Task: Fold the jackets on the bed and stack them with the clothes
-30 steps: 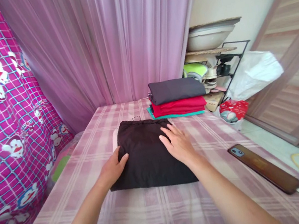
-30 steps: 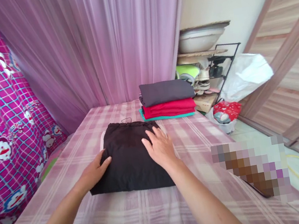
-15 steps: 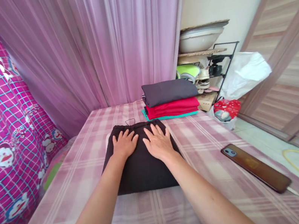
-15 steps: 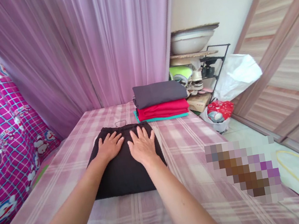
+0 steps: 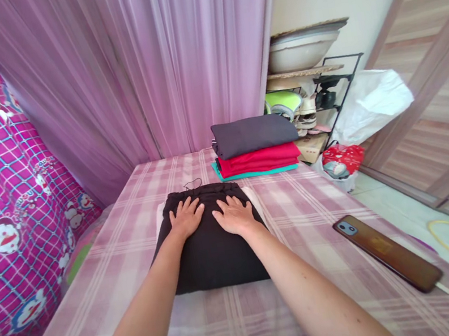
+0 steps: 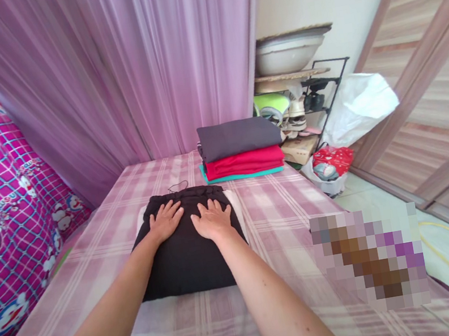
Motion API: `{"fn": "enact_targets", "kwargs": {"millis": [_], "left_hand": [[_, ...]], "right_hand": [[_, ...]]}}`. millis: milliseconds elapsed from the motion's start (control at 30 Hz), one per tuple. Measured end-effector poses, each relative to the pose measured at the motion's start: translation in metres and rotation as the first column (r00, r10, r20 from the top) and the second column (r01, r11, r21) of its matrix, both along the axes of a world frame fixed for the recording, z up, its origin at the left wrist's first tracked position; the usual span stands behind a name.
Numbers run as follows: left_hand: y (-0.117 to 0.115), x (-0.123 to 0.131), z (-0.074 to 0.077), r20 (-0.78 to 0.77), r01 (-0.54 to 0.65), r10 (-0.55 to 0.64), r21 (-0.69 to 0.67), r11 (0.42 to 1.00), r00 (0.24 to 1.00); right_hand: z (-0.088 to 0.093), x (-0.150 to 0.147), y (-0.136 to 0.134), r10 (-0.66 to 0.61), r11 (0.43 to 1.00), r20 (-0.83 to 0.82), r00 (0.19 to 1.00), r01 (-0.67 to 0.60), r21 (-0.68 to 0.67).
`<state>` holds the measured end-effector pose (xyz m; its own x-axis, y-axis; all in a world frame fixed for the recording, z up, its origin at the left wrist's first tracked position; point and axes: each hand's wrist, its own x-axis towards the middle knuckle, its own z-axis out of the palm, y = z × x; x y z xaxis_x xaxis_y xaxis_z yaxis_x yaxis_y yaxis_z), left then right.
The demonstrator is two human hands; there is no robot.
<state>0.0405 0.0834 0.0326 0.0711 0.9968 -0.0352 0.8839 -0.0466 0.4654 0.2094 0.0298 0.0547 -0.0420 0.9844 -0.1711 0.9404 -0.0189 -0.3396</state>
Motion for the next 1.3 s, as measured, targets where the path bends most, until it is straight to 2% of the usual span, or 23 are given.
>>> {"fn": "enact_targets", "kwargs": {"millis": [167, 267, 367, 433, 533, 633, 700, 833, 1000, 1167, 1300], "left_hand": [[-0.004, -0.003, 0.006, 0.096, -0.033, 0.030, 0.026, 0.999, 0.995], [-0.015, -0.009, 0.015, 0.121, -0.028, 0.018, 0.083, 0.996, 0.992], [-0.029, -0.025, 0.025, 0.125, -0.003, -0.015, 0.146, 0.989, 0.992], [-0.038, -0.042, 0.028, 0.084, 0.004, -0.021, 0.200, 0.980, 0.996], [-0.050, -0.073, 0.023, 0.071, -0.099, 0.087, 0.179, 0.979, 0.994], [-0.057, -0.095, 0.011, 0.191, -0.271, 0.264, 0.008, 0.963, 0.945], [-0.060, -0.101, 0.006, 0.237, -0.320, 0.326, -0.062, 0.945, 0.915], [-0.059, -0.096, 0.006, 0.264, -0.364, 0.384, -0.122, 0.923, 0.885], [-0.061, -0.081, 0.014, 0.351, -0.369, 0.418, -0.201, 0.908, 0.838], [-0.063, -0.057, 0.021, 0.534, -0.312, 0.322, -0.112, 0.943, 0.782], [-0.052, -0.017, 0.026, 0.626, -0.227, 0.225, -0.078, 0.971, 0.747]], "right_hand": [[-0.006, -0.002, -0.005, -0.026, 0.993, -0.009, 1.000, 0.027, 0.116], [-0.001, -0.001, -0.009, -0.010, 0.996, -0.023, 1.000, 0.012, 0.087], [0.008, 0.008, -0.019, 0.010, 0.997, -0.013, 1.000, -0.009, 0.081], [0.012, 0.021, -0.029, -0.041, 0.989, 0.017, 0.999, 0.038, 0.141], [0.013, 0.047, -0.046, -0.195, 0.960, 0.054, 0.979, 0.179, 0.214], [0.009, 0.069, -0.057, -0.303, 0.946, 0.078, 0.950, 0.290, 0.144], [0.005, 0.079, -0.059, -0.345, 0.938, 0.081, 0.935, 0.340, 0.073], [-0.005, 0.084, -0.052, -0.320, 0.947, -0.032, 0.947, 0.319, -0.022], [-0.006, 0.077, -0.041, -0.272, 0.961, -0.108, 0.956, 0.275, 0.012], [0.018, 0.087, -0.039, -0.279, 0.948, -0.116, 0.953, 0.293, 0.122], [0.038, 0.129, -0.037, -0.332, 0.914, -0.083, 0.940, 0.342, 0.218]]}}
